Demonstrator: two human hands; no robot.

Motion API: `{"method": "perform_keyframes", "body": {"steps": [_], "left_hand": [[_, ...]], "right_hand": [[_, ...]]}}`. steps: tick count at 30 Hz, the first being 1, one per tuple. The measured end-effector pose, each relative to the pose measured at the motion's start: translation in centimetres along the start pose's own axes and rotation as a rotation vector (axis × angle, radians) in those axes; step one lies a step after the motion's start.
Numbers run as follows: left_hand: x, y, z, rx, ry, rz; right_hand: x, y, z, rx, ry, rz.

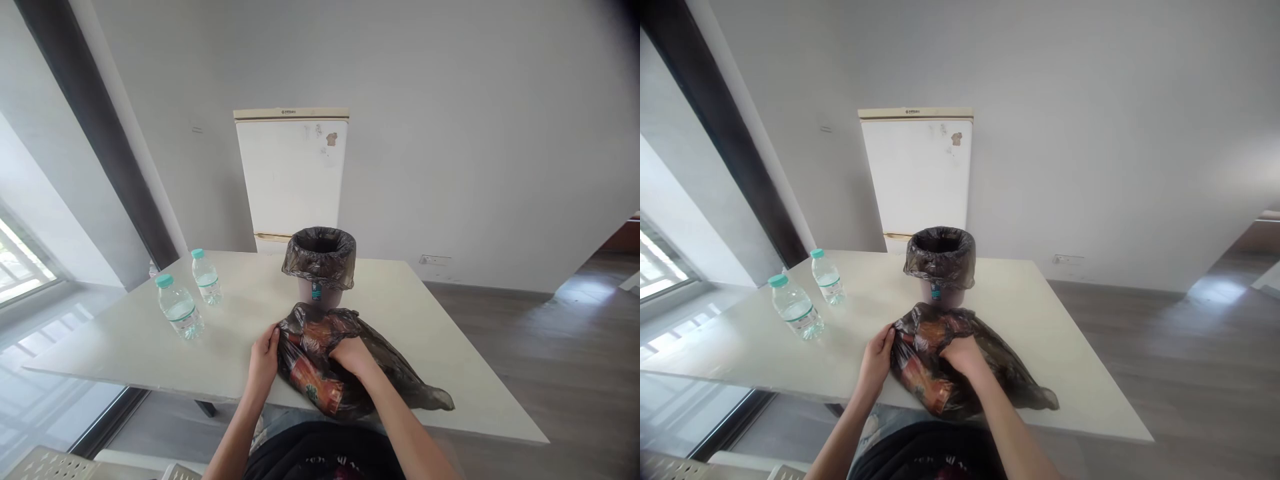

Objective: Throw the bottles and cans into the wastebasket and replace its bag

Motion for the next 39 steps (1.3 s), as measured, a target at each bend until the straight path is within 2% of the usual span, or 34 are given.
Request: {"method": "perform_keyframes", "body": {"steps": [3, 7, 10, 13, 15, 17, 19, 22, 24, 27, 30, 32, 34, 39], "left_hand": [[0.1, -0.2, 0.0, 0.025, 0.049, 0.052], [0.0, -0.2, 0.1, 0.043, 0.042, 0.051], [0.0, 0.2, 0.0, 0.019, 0.016, -0.039], [0.2, 0.7, -0.3, -0.011, 0.030, -0.127], [0.6, 1.5, -0.9, -0.042, 0.082, -0.115], [1.2, 2.9, -1.9, -0.100, 0.137, -0.046], [1.8, 5.0, -3.2, -0.200, 0.089, 0.035], [2.6, 8.7, -5.1, -0.395, -0.195, 0.104], [2.9, 10.6, -6.0, -0.446, -0.316, 0.133], [3.0, 12.0, -6.5, -0.414, -0.349, 0.178], [2.9, 12.0, -5.9, -0.404, -0.351, 0.214], [3.2, 11.7, -4.8, -0.404, -0.304, 0.223], [4.1, 11.3, -2.9, -0.361, -0.196, 0.204], [8.0, 8.5, 4.3, -0.081, 0.151, 0.249]], "right_hand": [[2.5, -0.7, -0.7, -0.143, -0.013, 0.097], [6.4, -2.7, -2.0, -0.271, 0.039, 0.024], [8.4, -4.4, -3.1, -0.280, 0.056, -0.011], [9.2, -6.1, -4.2, -0.196, 0.215, -0.067], [9.0, -7.3, -4.9, -0.119, 0.344, -0.082], [8.5, -8.7, -5.6, -0.059, 0.404, -0.055], [7.6, -10.0, -6.2, -0.030, 0.348, -0.010], [6.0, -11.3, -6.9, -0.014, 0.144, 0.023], [5.1, -11.4, -7.2, 0.006, 0.047, 0.034], [4.0, -10.5, -7.2, -0.025, 0.006, 0.082], [3.5, -9.6, -7.0, -0.094, -0.006, 0.161], [3.4, -9.4, -7.0, -0.096, -0.012, 0.197], [3.5, -9.2, -7.2, -0.067, -0.002, 0.192], [4.9, -7.5, -8.4, -0.029, 0.071, 0.091]]}}
Point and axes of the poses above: each hand's wrist, its own z-axis towards the middle knuckle, its own x-axis out of the back of the hand, y = z × x, the point moved 1 cm from there along z, towards the middle knuckle, and after that the axes turned 8 degrees about z, right-handed, at the moved point
